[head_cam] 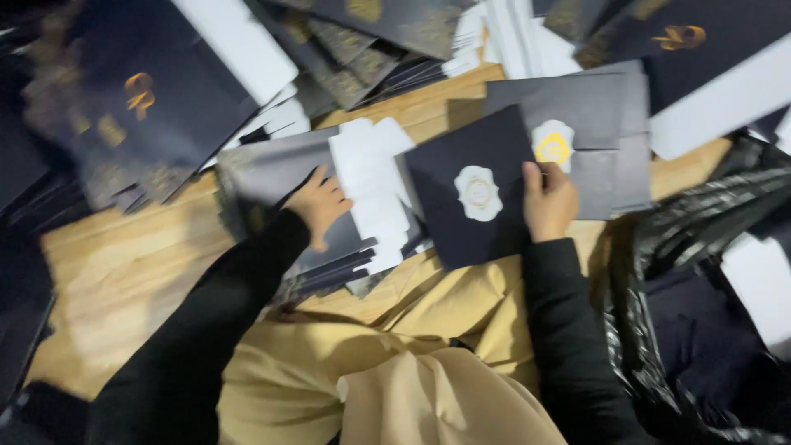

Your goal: Manually folding decorative invitation folders, inserting paper cards into them, and stacking the finished products on the floor.

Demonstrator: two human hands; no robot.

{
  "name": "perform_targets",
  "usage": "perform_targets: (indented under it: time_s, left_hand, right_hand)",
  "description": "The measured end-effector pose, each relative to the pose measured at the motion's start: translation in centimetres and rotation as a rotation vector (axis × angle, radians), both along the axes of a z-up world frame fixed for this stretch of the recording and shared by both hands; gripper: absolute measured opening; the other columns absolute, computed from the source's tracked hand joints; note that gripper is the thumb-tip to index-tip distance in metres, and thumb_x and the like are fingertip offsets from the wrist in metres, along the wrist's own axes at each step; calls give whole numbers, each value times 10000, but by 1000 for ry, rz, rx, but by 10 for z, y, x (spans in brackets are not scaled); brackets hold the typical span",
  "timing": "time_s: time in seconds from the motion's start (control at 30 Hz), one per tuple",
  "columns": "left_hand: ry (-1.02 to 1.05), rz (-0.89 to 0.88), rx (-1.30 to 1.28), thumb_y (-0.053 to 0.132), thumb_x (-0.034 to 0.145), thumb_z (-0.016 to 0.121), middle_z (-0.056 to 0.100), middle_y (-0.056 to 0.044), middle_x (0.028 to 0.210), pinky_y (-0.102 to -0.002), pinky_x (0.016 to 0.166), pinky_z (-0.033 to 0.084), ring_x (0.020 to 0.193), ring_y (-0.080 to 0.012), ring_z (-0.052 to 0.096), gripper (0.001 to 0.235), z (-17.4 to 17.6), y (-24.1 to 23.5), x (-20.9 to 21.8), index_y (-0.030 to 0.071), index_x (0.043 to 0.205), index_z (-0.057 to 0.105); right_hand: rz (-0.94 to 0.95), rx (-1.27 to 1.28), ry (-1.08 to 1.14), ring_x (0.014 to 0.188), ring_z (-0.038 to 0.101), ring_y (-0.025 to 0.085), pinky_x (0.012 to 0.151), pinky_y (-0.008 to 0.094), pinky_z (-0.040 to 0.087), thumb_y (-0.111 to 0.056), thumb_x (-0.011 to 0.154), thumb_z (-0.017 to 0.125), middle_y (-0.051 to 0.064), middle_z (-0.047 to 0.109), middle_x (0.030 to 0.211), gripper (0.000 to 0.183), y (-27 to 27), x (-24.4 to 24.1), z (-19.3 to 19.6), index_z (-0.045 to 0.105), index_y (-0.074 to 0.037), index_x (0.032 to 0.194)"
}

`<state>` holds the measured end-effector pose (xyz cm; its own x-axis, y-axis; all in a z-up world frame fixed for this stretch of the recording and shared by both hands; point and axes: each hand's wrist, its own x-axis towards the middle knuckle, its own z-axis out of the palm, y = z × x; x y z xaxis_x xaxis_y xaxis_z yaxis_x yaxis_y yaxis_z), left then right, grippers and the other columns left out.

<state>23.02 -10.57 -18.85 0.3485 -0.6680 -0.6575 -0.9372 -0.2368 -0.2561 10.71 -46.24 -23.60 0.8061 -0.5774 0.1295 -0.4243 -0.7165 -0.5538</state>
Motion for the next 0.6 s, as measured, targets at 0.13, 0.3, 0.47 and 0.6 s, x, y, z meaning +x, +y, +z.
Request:
perform_targets:
  time_s: [0.13, 0.3, 0.47, 0.6]
  left_hand:
    - [-2, -51, -93, 730, 425, 682, 379, -15, 1249, -489, 1054, 164, 1215, -219, 293, 987, -16, 6, -4, 204, 1211, 399]
    - [80, -30, 42, 715, 442, 712, 288, -14, 1319, -478, 1028, 256, 1244, -254, 258, 922, -12, 0, -1, 181, 1156, 477]
    - [-75, -120, -272, 699, 330, 731, 429, 10, 1055, -342, 710, 403, 789, -185, 510, 926, -41, 21, -7, 213, 1055, 421]
    - [12, -159, -182, 719, 382, 728, 421, 43, 997, -320, 735, 391, 831, -162, 489, 908, -28, 16, -3, 221, 1065, 396]
  right_hand:
    - [-19, 13, 5, 762, 615, 379, 623, 445, 460, -388, 873, 624, 167, 633, 729, 328, 15, -3, 13, 636, -66, 934]
    - [-6, 169, 5, 830, 605, 392, 692, 467, 469, -416, 775, 696, 162, 642, 792, 371, 50, -3, 34, 631, -96, 952]
    - [181, 201, 99, 758, 631, 373, 656, 445, 496, -481, 796, 610, 157, 647, 731, 401, 75, -8, 39, 584, -135, 996]
    - [235, 188, 161, 735, 648, 335, 643, 413, 508, -518, 804, 570, 131, 655, 726, 417, 74, -9, 36, 558, -153, 1007]
